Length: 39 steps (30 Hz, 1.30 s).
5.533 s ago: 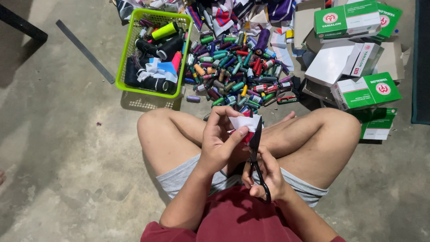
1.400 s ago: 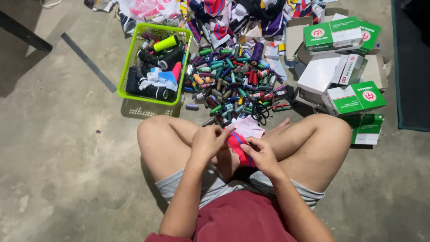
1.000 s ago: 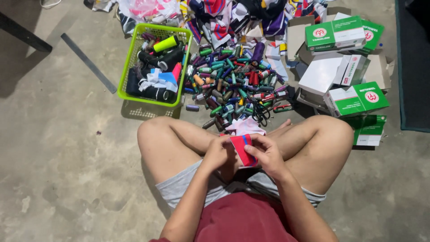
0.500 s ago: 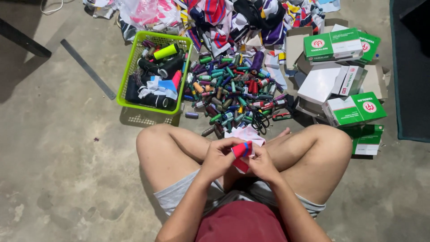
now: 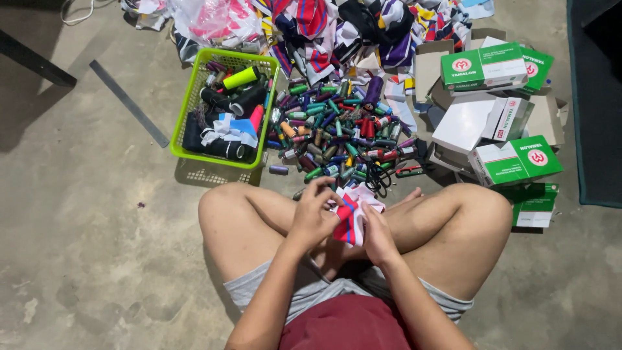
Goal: The person sits on the floor and uses scissors to trim the edges of a red and blue striped piece of fabric. They repeatedly adjust the fabric and cut small sections, then unfold the fabric to inspect the cut edges.
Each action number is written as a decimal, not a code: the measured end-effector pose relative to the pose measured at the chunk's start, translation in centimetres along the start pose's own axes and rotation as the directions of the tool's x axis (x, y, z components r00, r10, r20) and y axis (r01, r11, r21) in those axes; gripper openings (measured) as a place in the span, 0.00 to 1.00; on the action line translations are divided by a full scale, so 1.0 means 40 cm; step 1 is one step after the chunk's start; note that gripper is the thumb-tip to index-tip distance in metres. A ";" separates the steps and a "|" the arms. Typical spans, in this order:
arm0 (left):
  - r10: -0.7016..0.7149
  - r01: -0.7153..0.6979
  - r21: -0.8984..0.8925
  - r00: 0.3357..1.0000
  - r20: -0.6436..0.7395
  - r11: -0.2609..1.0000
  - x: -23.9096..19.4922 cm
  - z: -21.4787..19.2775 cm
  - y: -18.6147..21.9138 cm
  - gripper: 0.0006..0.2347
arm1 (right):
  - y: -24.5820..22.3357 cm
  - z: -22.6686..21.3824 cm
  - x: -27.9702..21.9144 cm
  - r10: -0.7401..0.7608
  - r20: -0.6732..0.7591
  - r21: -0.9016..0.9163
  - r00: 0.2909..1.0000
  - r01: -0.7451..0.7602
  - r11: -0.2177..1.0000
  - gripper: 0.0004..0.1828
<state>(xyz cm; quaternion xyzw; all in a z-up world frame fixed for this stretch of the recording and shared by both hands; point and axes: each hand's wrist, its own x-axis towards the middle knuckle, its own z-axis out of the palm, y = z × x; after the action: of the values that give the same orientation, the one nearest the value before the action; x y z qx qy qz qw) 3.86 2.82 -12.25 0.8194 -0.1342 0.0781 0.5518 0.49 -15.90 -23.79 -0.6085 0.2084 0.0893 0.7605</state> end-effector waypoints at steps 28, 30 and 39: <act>-0.364 0.437 -0.461 0.899 0.243 0.772 0.010 0.154 -0.392 0.12 | -0.070 0.024 0.076 -0.144 0.147 -0.266 0.979 0.179 0.947 0.33; -0.328 0.407 -0.359 0.908 0.261 0.840 0.012 0.165 -0.417 0.13 | -0.004 0.005 0.131 -0.170 0.106 -0.381 0.980 0.197 0.903 0.23; -0.657 0.521 -0.586 0.754 -0.025 0.621 0.050 0.189 -0.457 0.08 | -0.066 0.089 0.395 -0.049 0.012 -0.166 0.999 0.050 0.985 0.14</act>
<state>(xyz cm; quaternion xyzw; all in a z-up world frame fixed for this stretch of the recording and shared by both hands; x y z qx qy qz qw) 11.24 2.06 -30.72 0.6092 0.1941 -0.0530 0.7671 16.43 -14.96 -27.55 -0.6744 0.1821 0.0900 0.7099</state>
